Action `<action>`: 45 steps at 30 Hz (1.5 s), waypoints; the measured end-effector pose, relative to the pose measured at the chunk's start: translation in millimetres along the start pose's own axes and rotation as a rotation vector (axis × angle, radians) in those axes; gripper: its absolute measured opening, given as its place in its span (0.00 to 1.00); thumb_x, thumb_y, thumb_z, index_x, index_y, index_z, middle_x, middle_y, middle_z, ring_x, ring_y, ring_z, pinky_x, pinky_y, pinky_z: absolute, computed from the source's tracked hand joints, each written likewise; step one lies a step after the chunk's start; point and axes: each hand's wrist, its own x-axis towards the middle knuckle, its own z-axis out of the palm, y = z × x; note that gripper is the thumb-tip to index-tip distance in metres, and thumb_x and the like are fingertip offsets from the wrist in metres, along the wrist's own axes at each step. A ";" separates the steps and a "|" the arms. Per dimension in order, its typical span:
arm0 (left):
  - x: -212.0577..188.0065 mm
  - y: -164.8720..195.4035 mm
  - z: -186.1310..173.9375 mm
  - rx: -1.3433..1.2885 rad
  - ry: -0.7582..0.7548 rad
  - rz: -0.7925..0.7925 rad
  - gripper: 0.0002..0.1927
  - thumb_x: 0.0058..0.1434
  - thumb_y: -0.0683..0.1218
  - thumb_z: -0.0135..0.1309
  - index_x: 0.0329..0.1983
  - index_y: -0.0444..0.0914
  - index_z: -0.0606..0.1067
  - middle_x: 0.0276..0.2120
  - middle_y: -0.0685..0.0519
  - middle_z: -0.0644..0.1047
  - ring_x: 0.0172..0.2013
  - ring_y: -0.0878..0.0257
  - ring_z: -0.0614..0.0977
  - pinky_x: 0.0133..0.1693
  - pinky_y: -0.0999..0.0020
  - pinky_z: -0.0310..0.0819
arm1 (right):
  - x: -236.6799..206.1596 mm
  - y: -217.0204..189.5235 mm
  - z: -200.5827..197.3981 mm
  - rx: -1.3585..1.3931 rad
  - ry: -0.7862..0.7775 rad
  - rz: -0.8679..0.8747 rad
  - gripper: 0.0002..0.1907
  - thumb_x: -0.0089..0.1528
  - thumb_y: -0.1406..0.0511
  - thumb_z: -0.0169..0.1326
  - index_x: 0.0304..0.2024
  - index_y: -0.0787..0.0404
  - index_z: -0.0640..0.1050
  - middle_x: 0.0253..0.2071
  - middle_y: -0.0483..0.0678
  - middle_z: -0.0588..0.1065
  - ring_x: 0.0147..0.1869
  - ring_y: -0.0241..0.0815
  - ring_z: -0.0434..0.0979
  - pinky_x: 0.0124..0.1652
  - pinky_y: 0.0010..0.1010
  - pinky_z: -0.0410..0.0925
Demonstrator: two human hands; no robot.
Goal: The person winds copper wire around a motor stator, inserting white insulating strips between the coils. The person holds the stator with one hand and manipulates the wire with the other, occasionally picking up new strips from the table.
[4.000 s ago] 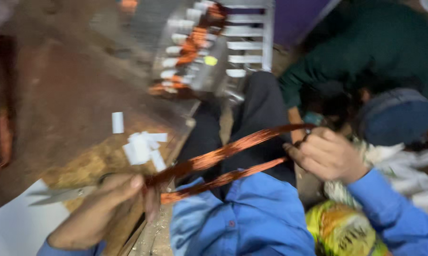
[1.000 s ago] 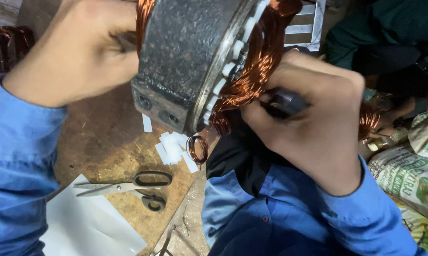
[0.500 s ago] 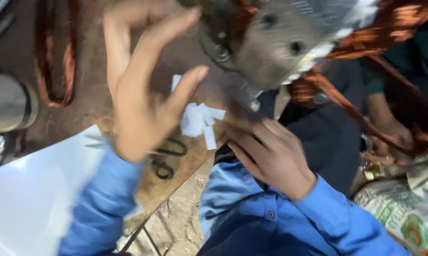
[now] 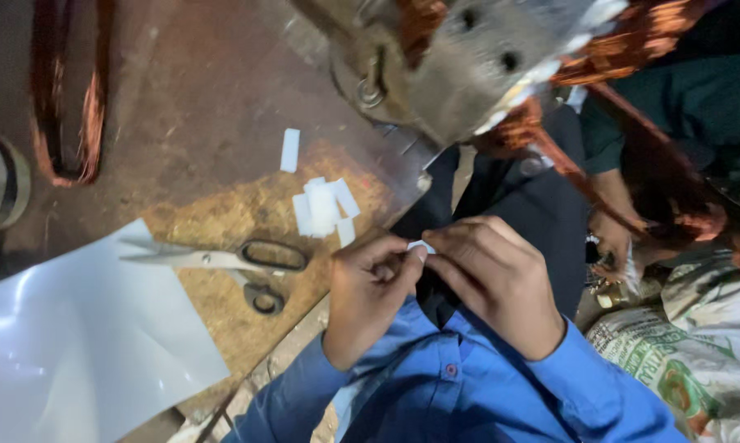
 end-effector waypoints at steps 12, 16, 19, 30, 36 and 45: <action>9.8 66.1 -5.5 0.332 -0.218 0.769 0.13 0.57 0.40 0.72 0.44 0.34 0.81 0.41 0.52 0.80 0.38 0.65 0.86 0.38 0.73 0.82 | -15.9 -6.6 -55.8 0.521 0.001 0.351 0.08 0.52 0.72 0.67 0.35 0.66 0.85 0.32 0.49 0.83 0.33 0.39 0.86 0.34 0.25 0.75; 33.8 84.4 0.0 -0.024 -0.006 0.662 0.16 0.54 0.45 0.72 0.42 0.36 0.79 0.37 0.55 0.80 0.32 0.64 0.84 0.33 0.73 0.81 | 5.0 -14.3 -76.8 0.567 0.217 0.357 0.07 0.52 0.70 0.69 0.32 0.65 0.84 0.33 0.50 0.83 0.33 0.38 0.86 0.34 0.24 0.77; 74.2 93.1 -8.3 -0.216 0.178 0.589 0.39 0.45 0.58 0.76 0.53 0.35 0.72 0.46 0.52 0.74 0.31 0.66 0.81 0.29 0.76 0.76 | 43.0 -22.3 -91.7 0.040 0.422 0.188 0.06 0.60 0.72 0.66 0.37 0.67 0.81 0.37 0.52 0.80 0.38 0.41 0.83 0.40 0.28 0.71; 146.6 78.5 -31.3 0.410 -0.242 0.675 0.46 0.49 0.70 0.66 0.56 0.29 0.76 0.62 0.39 0.75 0.65 0.47 0.79 0.65 0.59 0.71 | 70.2 -19.5 -61.4 -0.275 0.312 0.190 0.22 0.54 0.60 0.70 0.43 0.68 0.79 0.46 0.56 0.76 0.47 0.55 0.79 0.44 0.40 0.72; 126.1 93.2 -44.7 0.428 -0.176 0.772 0.46 0.51 0.69 0.65 0.58 0.30 0.71 0.66 0.40 0.68 0.59 0.51 0.78 0.58 0.60 0.73 | 48.2 -25.8 -28.8 -0.401 0.363 0.095 0.30 0.53 0.59 0.72 0.52 0.69 0.78 0.52 0.64 0.68 0.57 0.65 0.69 0.56 0.54 0.65; 12.8 24.7 -82.1 0.020 0.303 0.238 0.12 0.70 0.47 0.57 0.51 0.34 0.77 0.43 0.52 0.77 0.36 0.70 0.77 0.37 0.77 0.73 | 48.8 11.5 69.0 -0.160 -0.129 -0.286 0.28 0.50 0.65 0.67 0.54 0.63 0.81 0.60 0.60 0.72 0.64 0.60 0.68 0.62 0.52 0.61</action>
